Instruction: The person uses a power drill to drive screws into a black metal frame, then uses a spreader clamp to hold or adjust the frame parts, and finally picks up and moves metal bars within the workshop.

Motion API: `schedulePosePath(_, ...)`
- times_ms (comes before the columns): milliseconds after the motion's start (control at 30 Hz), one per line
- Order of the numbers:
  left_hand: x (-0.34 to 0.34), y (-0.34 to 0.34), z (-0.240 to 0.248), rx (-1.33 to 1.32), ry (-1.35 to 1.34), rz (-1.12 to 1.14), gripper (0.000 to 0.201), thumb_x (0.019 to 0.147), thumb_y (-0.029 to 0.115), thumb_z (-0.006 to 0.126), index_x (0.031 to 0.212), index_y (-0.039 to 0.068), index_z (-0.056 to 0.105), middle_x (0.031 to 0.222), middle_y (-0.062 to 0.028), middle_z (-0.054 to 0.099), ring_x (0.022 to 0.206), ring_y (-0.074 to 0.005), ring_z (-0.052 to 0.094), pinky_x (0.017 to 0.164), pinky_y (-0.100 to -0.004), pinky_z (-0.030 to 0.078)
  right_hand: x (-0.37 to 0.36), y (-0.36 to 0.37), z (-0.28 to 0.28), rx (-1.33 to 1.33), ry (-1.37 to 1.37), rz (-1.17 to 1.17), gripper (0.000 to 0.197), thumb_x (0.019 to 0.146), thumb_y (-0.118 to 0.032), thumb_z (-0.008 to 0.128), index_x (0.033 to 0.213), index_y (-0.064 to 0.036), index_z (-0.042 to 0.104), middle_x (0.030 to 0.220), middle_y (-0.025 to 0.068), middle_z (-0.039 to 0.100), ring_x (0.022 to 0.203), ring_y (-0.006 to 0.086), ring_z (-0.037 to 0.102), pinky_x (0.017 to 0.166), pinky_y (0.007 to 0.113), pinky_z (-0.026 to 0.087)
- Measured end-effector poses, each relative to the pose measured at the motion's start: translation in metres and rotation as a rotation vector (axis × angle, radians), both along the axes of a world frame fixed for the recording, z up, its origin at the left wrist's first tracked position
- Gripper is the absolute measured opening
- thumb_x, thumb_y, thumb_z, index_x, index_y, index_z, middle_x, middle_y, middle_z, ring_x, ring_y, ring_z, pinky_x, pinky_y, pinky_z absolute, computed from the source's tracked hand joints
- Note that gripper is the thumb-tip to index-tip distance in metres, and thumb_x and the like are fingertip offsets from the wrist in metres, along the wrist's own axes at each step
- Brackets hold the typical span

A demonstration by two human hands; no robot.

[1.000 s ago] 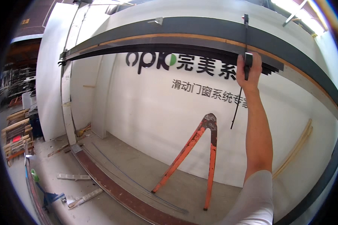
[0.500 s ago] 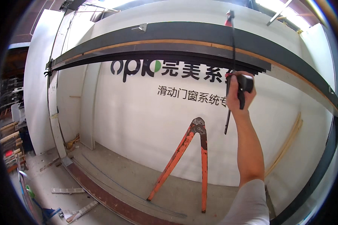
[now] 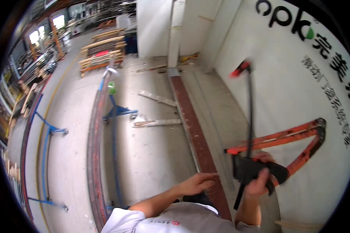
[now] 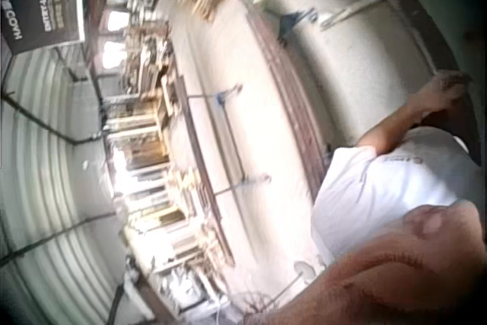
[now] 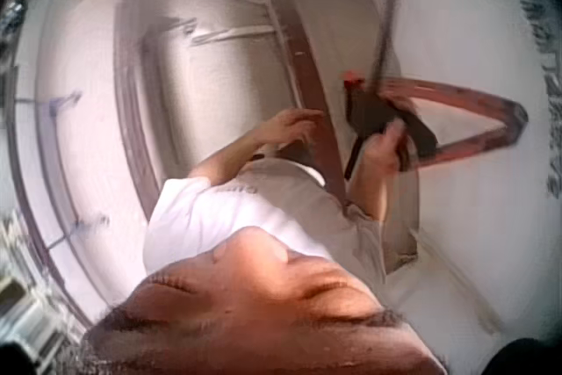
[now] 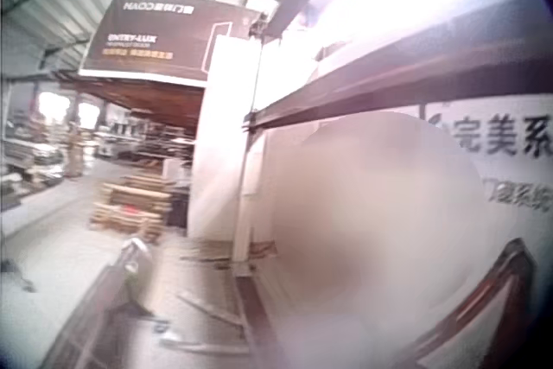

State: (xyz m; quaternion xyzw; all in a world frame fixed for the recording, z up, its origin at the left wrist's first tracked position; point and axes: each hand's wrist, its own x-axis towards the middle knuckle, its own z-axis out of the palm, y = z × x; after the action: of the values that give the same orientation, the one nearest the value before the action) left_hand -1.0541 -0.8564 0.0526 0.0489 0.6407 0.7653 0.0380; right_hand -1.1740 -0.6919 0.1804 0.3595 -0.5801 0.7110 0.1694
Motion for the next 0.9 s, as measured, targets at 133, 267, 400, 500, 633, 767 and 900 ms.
schedulePosePath(133, -0.012, -0.018, -0.051, 0.041, -0.125, 0.048, 0.039, 0.101, 0.016, 0.054, 0.133, -0.007, 0.057, 0.126, -0.0151, 0.067, 0.114, -0.0240, 0.063, 0.104, -0.0350, 0.047, -0.024, -0.094, -0.114, 0.026, -0.593, 0.155, 0.027, 0.106, -0.024, 0.047, 0.103, -0.0019, 0.061, 0.099, 0.0083, 0.065, 0.089, 0.0165, 0.061, 0.083, 0.031, 0.049)
schedulePosePath(267, -0.038, -0.072, -0.075, 0.738, -0.523, 0.388, 0.027, 0.097, 0.019, 0.061, 0.108, -0.005, 0.065, 0.105, -0.0127, 0.070, 0.093, -0.0256, 0.067, 0.089, -0.0414, 0.053, -0.058, -0.182, -0.191, -0.078, -0.957, 0.164, 0.030, 0.107, -0.029, 0.051, 0.095, -0.0034, 0.062, 0.092, 0.0085, 0.066, 0.088, 0.0172, 0.063, 0.081, 0.033, 0.052)
schedulePosePath(400, -0.070, -0.153, -0.084, 0.934, -0.584, 0.619, 0.022, 0.097, 0.018, 0.060, 0.103, -0.002, 0.066, 0.093, -0.0122, 0.068, 0.087, -0.0268, 0.066, 0.082, -0.0402, 0.053, -0.084, -0.287, -0.228, -0.198, -1.228, 0.271, 0.025, 0.106, -0.028, 0.055, 0.103, -0.0034, 0.055, 0.104, 0.0084, 0.065, 0.092, 0.0172, 0.061, 0.087, 0.034, 0.051)
schedulePosePath(500, -0.082, -0.217, -0.084, 1.044, -0.557, 0.757, 0.020, 0.098, 0.016, 0.057, 0.101, -0.003, 0.065, 0.091, -0.0156, 0.067, 0.083, -0.0294, 0.066, 0.080, -0.0436, 0.055, -0.108, -0.347, -0.242, 0.007, -1.193, 0.400, 0.026, 0.103, -0.028, 0.060, 0.106, -0.0022, 0.060, 0.102, 0.0064, 0.065, 0.093, 0.0159, 0.060, 0.085, 0.032, 0.049)
schedulePosePath(633, -0.116, -0.287, -0.050, 0.994, -0.398, 0.987, 0.021, 0.099, 0.016, 0.055, 0.102, -0.003, 0.062, 0.090, -0.0158, 0.066, 0.083, -0.0284, 0.066, 0.075, -0.0396, 0.057, -0.141, -0.425, -0.263, 0.085, -1.220, 0.630, 0.027, 0.100, -0.027, 0.065, 0.107, -0.0010, 0.065, 0.104, 0.0053, 0.066, 0.094, 0.0144, 0.059, 0.086, 0.031, 0.048)
schedulePosePath(767, -0.144, -0.353, -0.067, 1.145, -0.588, 1.077, 0.023, 0.102, 0.019, 0.051, 0.105, -0.003, 0.057, 0.088, -0.0117, 0.061, 0.077, -0.0207, 0.060, 0.060, -0.0283, 0.052, -0.159, -0.495, -0.249, 0.165, -1.078, 0.810, 0.027, 0.102, -0.029, 0.062, 0.111, -0.0033, 0.063, 0.104, 0.0047, 0.065, 0.094, 0.0149, 0.061, 0.088, 0.033, 0.048)
schedulePosePath(900, -0.167, -0.433, -0.089, 1.309, -0.564, 0.911, 0.025, 0.105, 0.023, 0.046, 0.104, -0.001, 0.056, 0.081, -0.0056, 0.055, 0.066, -0.0137, 0.049, 0.052, -0.0210, 0.043, -0.189, -0.563, -0.247, 0.109, -1.196, 0.933, 0.024, 0.102, -0.026, 0.063, 0.111, -0.0043, 0.063, 0.105, 0.0042, 0.065, 0.093, 0.0130, 0.060, 0.086, 0.029, 0.047)
